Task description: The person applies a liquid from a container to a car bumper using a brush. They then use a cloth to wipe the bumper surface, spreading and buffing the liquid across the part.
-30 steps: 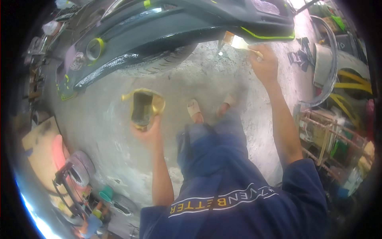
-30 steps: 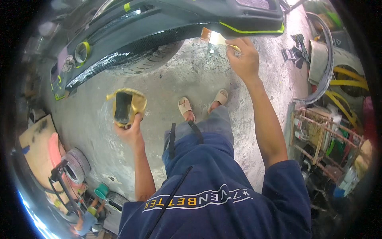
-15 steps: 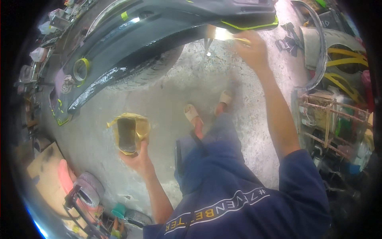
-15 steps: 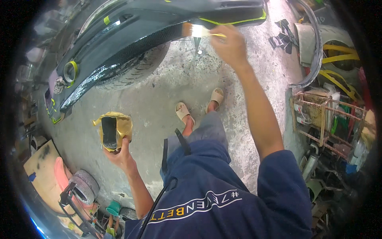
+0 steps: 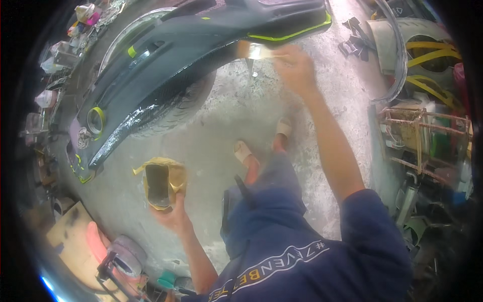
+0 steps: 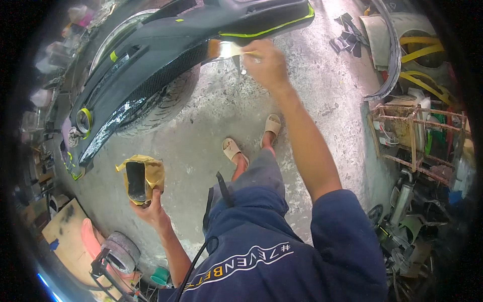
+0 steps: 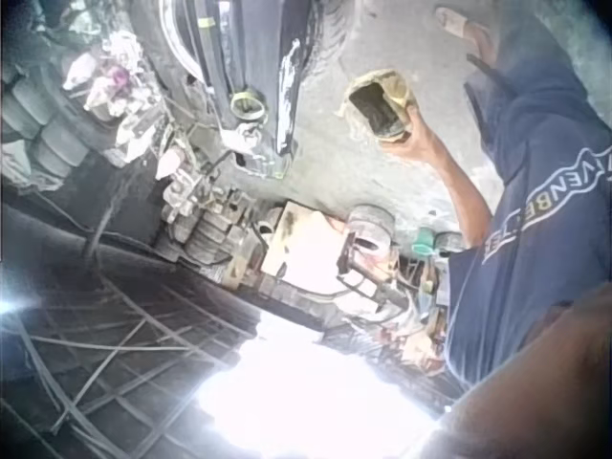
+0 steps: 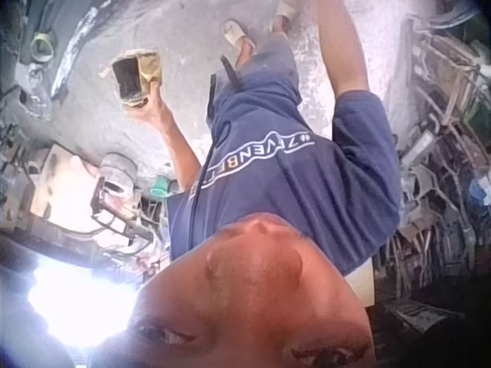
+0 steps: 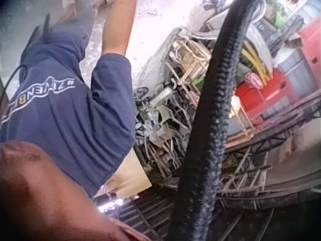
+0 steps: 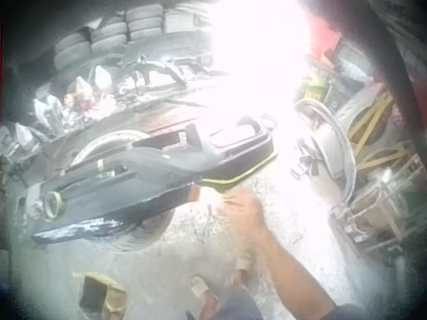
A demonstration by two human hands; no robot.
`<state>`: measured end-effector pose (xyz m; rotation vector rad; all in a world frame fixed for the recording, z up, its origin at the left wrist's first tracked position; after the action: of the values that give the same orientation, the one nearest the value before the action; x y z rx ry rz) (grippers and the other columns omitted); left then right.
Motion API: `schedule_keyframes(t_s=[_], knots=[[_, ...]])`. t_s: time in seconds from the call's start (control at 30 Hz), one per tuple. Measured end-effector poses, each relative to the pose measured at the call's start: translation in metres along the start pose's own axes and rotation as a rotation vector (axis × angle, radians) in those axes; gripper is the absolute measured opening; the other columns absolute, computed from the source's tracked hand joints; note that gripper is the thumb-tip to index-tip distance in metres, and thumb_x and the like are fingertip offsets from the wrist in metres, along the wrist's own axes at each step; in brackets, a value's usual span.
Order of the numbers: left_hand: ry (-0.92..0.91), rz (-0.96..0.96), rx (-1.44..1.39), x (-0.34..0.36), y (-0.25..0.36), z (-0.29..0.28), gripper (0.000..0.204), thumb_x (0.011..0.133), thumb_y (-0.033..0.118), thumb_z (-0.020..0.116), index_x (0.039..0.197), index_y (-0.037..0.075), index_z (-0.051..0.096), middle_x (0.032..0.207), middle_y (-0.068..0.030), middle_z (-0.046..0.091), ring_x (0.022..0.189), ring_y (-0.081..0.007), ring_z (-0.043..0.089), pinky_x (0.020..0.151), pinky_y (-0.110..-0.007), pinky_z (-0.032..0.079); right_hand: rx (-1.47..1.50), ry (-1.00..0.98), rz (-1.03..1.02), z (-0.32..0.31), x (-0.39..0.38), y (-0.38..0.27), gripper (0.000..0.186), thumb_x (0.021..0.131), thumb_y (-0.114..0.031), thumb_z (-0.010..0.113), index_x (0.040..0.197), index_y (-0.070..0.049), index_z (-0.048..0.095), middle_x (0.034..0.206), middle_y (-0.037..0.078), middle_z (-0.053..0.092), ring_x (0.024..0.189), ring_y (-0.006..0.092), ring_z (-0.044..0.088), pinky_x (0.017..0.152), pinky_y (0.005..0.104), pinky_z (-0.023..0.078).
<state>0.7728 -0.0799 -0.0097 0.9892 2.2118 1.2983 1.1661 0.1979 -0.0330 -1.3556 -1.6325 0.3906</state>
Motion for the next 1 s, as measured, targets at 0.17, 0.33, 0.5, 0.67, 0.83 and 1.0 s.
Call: schedule_keyframes(t_s=[0.17,0.33,0.5,0.67,0.83,1.0], knots=[[0.023,0.022,-0.053,0.002,0.007,-0.002,0.065,0.08,-0.001,0.083,0.133,-0.003,0.045,0.126,-0.012,0.055,0.112,-0.0213,0.061,0.098,-0.036,0.053,-0.035,0.104,0.055,-0.025,-0.008,0.023,0.016,0.078,-0.009,0.074,0.093,-0.007,0.078,0.094,0.013,0.073,0.089,0.0308,0.069,0.083,0.0385,0.055],[0.025,0.027,-0.061,0.01,0.013,0.0,0.066,0.08,0.0,0.085,0.133,-0.002,0.046,0.126,-0.0115,0.056,0.112,-0.0214,0.061,0.099,-0.036,0.052,0.12,0.048,0.09,0.0,-0.003,0.0,0.016,0.08,-0.008,0.073,0.095,-0.007,0.078,0.097,0.012,0.073,0.09,0.0281,0.07,0.083,0.037,0.056],[0.027,0.004,-0.214,0.011,0.025,0.005,0.073,0.071,-0.004,0.085,0.134,-0.007,0.048,0.129,-0.014,0.059,0.117,-0.0223,0.06,0.103,-0.038,0.05,0.141,0.097,0.219,-0.018,-0.014,0.043,0.016,0.082,-0.007,0.073,0.097,-0.006,0.077,0.1,0.011,0.072,0.091,0.0253,0.073,0.085,0.0329,0.058],[0.043,0.031,-0.102,0.011,0.019,0.0,0.072,0.071,-0.002,0.086,0.133,-0.006,0.05,0.127,-0.0138,0.059,0.113,-0.0219,0.061,0.1,-0.038,0.051,0.352,0.156,0.287,-0.006,-0.028,0.019,0.02,0.081,-0.003,0.073,0.1,-0.004,0.077,0.1,0.013,0.071,0.095,0.0255,0.074,0.083,0.0335,0.06],[0.003,0.071,-0.123,0.009,0.027,0.003,0.065,0.079,-0.001,0.084,0.133,-0.003,0.047,0.126,-0.0131,0.058,0.113,-0.0216,0.061,0.098,-0.036,0.052,0.17,0.188,0.268,0.002,-0.044,0.042,0.019,0.081,-0.001,0.074,0.1,-0.005,0.077,0.102,0.013,0.071,0.095,0.0251,0.074,0.084,0.0322,0.06],[0.023,0.071,-0.156,0.011,0.037,0.005,0.064,0.08,-0.003,0.082,0.135,-0.003,0.049,0.128,-0.0122,0.058,0.113,-0.0209,0.061,0.099,-0.036,0.051,0.254,0.289,0.401,-0.014,-0.048,0.04,0.017,0.083,-0.001,0.074,0.099,-0.005,0.077,0.103,0.014,0.071,0.094,0.027,0.074,0.082,0.0317,0.06]])
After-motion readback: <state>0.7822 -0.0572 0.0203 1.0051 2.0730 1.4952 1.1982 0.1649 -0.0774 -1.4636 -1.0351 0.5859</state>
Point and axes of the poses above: each hand's wrist, its own x-axis towards the middle knuckle, its own z-axis out of the palm, y = z × x, the point moved 1 cm from there along x, towards the middle knuckle
